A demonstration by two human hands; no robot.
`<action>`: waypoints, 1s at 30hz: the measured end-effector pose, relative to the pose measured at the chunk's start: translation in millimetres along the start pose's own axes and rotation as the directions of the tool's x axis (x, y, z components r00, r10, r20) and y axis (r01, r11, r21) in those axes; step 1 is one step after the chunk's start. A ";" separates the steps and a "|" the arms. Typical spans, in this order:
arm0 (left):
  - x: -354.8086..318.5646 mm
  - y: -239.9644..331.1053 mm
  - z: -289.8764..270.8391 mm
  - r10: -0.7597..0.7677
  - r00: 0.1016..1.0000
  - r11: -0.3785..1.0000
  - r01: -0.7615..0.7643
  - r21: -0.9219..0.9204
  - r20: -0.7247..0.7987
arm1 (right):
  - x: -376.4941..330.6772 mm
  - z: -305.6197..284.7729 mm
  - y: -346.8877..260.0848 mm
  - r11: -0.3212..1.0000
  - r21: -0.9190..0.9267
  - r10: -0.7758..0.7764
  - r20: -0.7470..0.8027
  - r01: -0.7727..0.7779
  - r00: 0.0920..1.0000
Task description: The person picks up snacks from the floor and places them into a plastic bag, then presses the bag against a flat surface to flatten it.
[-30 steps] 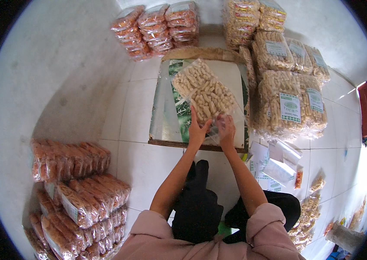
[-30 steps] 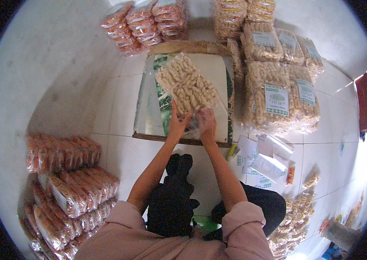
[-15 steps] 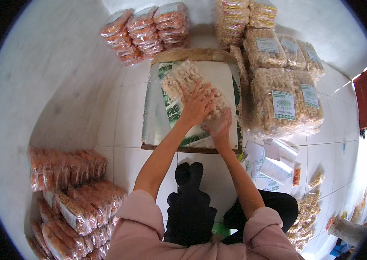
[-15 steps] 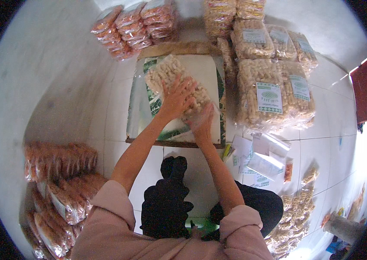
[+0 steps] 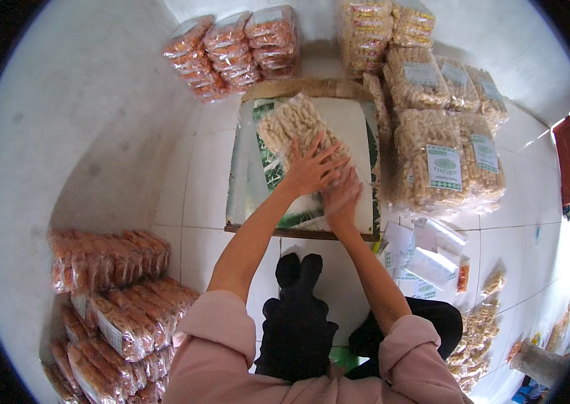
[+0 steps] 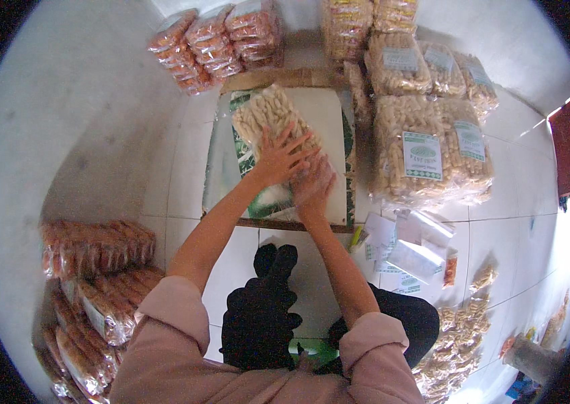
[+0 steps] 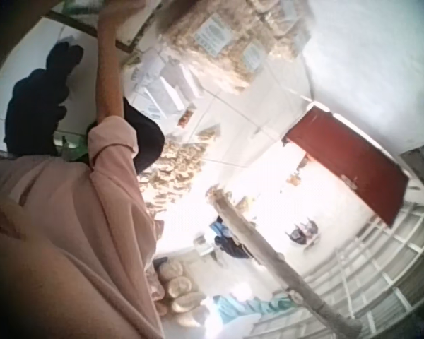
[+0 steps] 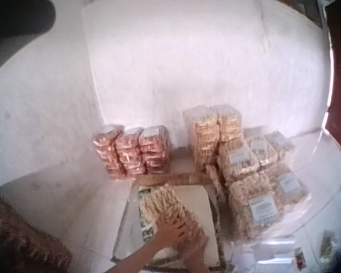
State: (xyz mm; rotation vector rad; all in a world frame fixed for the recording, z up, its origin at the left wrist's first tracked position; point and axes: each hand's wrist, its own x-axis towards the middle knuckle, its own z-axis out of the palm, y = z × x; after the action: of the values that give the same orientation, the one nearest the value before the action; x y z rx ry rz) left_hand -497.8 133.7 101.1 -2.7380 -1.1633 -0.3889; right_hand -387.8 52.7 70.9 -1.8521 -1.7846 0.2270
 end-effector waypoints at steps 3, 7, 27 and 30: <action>10.5 9.6 -6.1 -0.020 0.999 0.997 0.022 -0.077 0.025 | -14.5 -16.2 19.0 0.993 0.118 -0.002 -0.017 0.004 1.000; 23.0 40.9 -26.5 -0.132 0.976 0.990 0.123 0.061 0.173 | -47.1 -36.3 63.5 0.989 -0.051 -0.139 0.013 0.140 0.990; 34.6 187.6 -70.4 0.143 0.740 0.959 0.060 -0.276 0.657 | -111.4 -276.4 194.1 0.908 0.152 0.329 0.321 -0.391 0.888; 35.6 211.9 -50.6 0.134 0.670 0.959 0.099 -0.267 0.730 | -123.0 -278.4 215.8 0.888 0.031 0.385 0.500 -0.460 0.776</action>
State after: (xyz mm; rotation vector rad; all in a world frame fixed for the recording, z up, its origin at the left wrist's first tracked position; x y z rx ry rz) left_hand -330.1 0.2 153.7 -3.2707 -1.2905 0.7300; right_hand -78.2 -132.9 165.7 -2.1963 -1.5453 1.0551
